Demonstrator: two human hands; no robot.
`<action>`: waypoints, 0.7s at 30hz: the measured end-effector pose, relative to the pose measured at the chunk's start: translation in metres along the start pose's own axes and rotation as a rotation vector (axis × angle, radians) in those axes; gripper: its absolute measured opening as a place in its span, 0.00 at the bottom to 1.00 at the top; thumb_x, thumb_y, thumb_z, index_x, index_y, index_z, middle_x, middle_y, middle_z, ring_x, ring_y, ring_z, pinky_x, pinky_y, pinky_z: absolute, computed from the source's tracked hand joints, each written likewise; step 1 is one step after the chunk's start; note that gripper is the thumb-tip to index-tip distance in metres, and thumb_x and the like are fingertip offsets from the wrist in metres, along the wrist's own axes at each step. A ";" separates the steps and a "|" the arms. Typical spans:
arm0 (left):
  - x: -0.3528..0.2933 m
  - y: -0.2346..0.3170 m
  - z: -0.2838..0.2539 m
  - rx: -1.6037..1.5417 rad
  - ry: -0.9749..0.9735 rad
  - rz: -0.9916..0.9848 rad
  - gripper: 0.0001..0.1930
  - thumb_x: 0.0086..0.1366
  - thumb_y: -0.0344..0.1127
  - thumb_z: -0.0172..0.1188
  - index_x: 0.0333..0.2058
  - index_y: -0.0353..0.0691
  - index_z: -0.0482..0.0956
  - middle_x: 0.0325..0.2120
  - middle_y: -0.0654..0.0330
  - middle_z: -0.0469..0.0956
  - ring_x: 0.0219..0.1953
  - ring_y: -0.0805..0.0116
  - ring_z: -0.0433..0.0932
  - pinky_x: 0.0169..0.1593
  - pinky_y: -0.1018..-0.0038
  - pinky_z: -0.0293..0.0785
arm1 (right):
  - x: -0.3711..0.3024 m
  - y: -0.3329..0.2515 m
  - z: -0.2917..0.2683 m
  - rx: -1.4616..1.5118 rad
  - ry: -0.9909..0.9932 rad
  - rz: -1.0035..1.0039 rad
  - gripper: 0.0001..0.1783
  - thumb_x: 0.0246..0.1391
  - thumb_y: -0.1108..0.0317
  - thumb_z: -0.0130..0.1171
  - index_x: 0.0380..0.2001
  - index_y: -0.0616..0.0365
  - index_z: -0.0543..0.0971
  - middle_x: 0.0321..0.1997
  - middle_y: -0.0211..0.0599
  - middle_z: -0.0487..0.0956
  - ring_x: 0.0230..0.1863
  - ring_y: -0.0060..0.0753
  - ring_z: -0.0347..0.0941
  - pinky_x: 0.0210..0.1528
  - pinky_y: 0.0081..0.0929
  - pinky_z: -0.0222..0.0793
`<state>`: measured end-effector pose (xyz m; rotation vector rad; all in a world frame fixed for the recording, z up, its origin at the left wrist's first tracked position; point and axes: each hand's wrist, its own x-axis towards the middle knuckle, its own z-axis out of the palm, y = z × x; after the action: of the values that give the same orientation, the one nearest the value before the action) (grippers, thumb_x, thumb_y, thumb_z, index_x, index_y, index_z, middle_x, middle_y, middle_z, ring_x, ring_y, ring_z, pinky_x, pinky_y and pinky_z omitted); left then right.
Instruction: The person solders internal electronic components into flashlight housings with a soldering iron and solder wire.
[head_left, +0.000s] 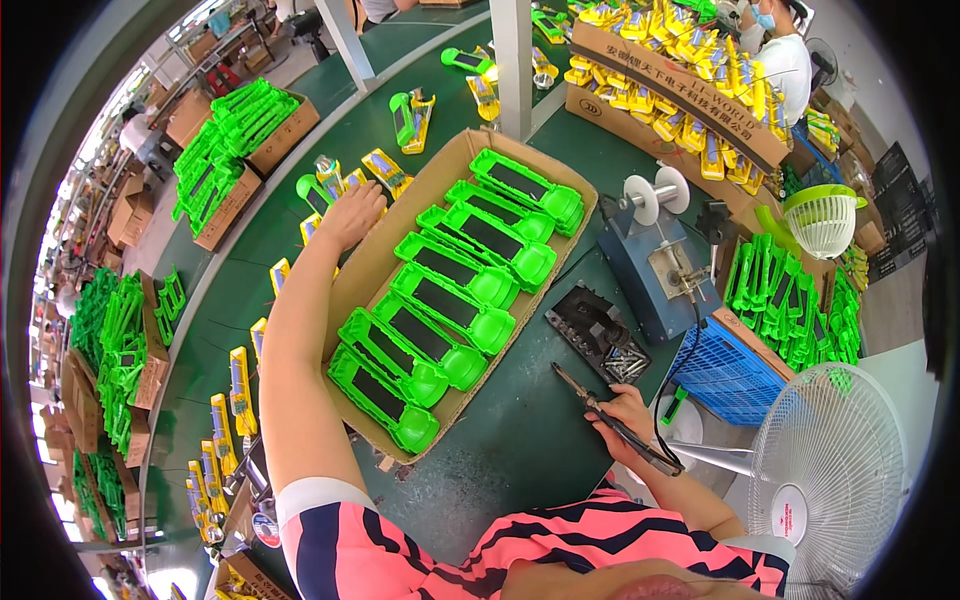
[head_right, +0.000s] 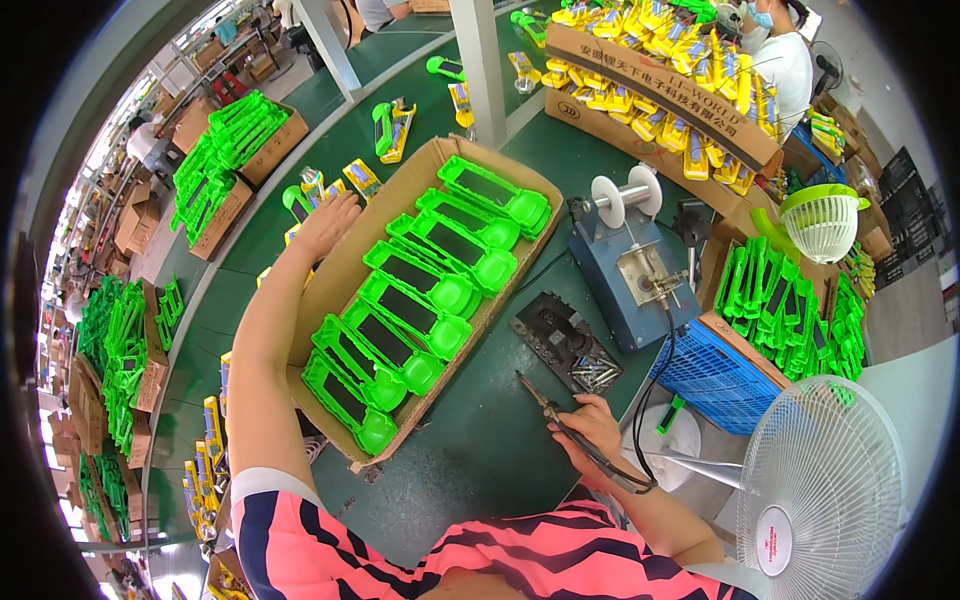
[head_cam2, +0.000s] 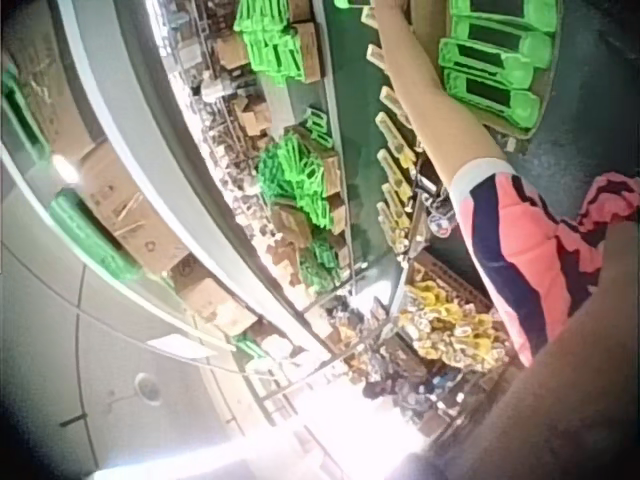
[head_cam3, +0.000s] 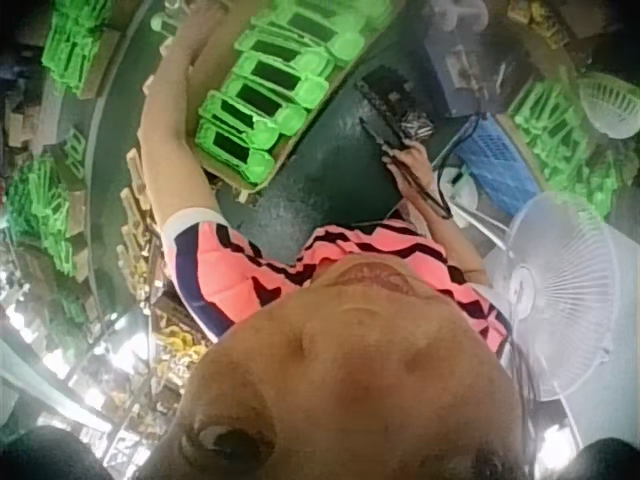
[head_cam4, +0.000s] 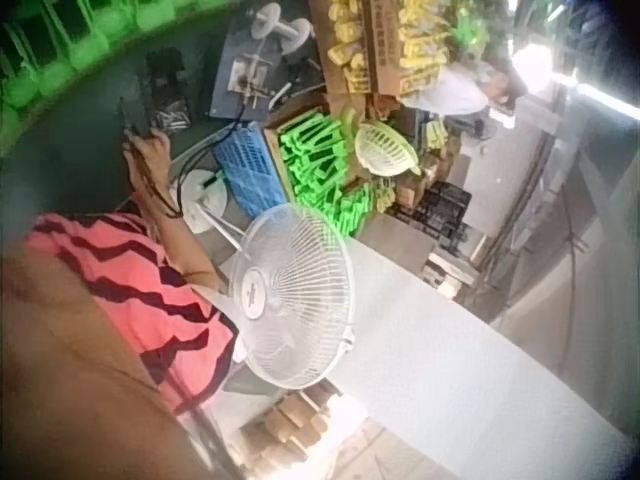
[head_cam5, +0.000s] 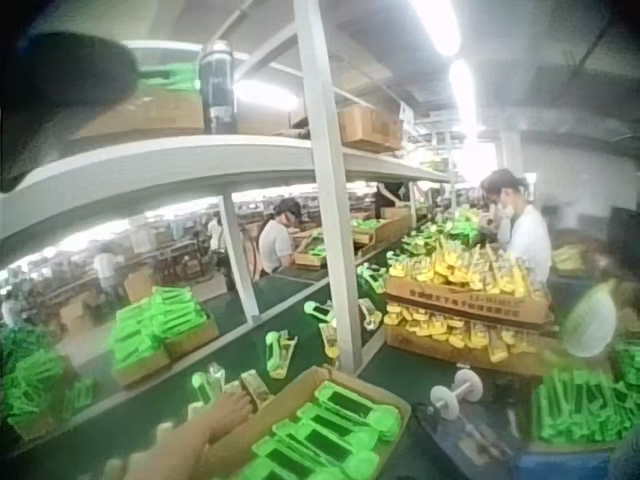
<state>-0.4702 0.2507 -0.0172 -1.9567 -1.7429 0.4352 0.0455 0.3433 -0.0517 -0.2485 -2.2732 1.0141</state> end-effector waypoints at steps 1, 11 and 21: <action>-0.002 -0.003 -0.003 -0.136 0.035 -0.119 0.18 0.47 0.33 0.57 0.38 0.36 0.67 0.41 0.51 0.68 0.49 0.55 0.64 0.52 0.66 0.61 | 0.000 0.001 0.002 -0.010 0.006 -0.016 0.15 0.32 0.73 0.65 0.28 0.56 0.74 0.24 0.28 0.78 0.26 0.33 0.71 0.48 0.37 0.63; 0.024 0.003 -0.252 -0.173 0.196 -0.245 0.31 0.42 0.31 0.62 0.46 0.44 0.58 0.27 0.53 0.72 0.33 0.52 0.72 0.34 0.63 0.69 | 0.012 0.002 0.007 0.066 0.220 -0.223 0.09 0.42 0.73 0.60 0.30 0.59 0.74 0.21 0.33 0.77 0.21 0.33 0.71 0.47 0.35 0.63; -0.081 0.307 -0.347 -0.576 -0.428 -0.235 0.35 0.40 0.65 0.58 0.38 0.43 0.65 0.19 0.54 0.69 0.16 0.62 0.71 0.19 0.68 0.65 | 0.197 -0.013 0.001 -0.254 -0.009 -0.308 0.33 0.39 0.66 0.62 0.49 0.51 0.58 0.38 0.38 0.75 0.47 0.42 0.68 0.56 0.49 0.44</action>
<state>-0.0402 0.0993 0.0985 -2.0918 -2.5690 0.3025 -0.1082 0.4134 0.0498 0.0044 -2.3553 0.5711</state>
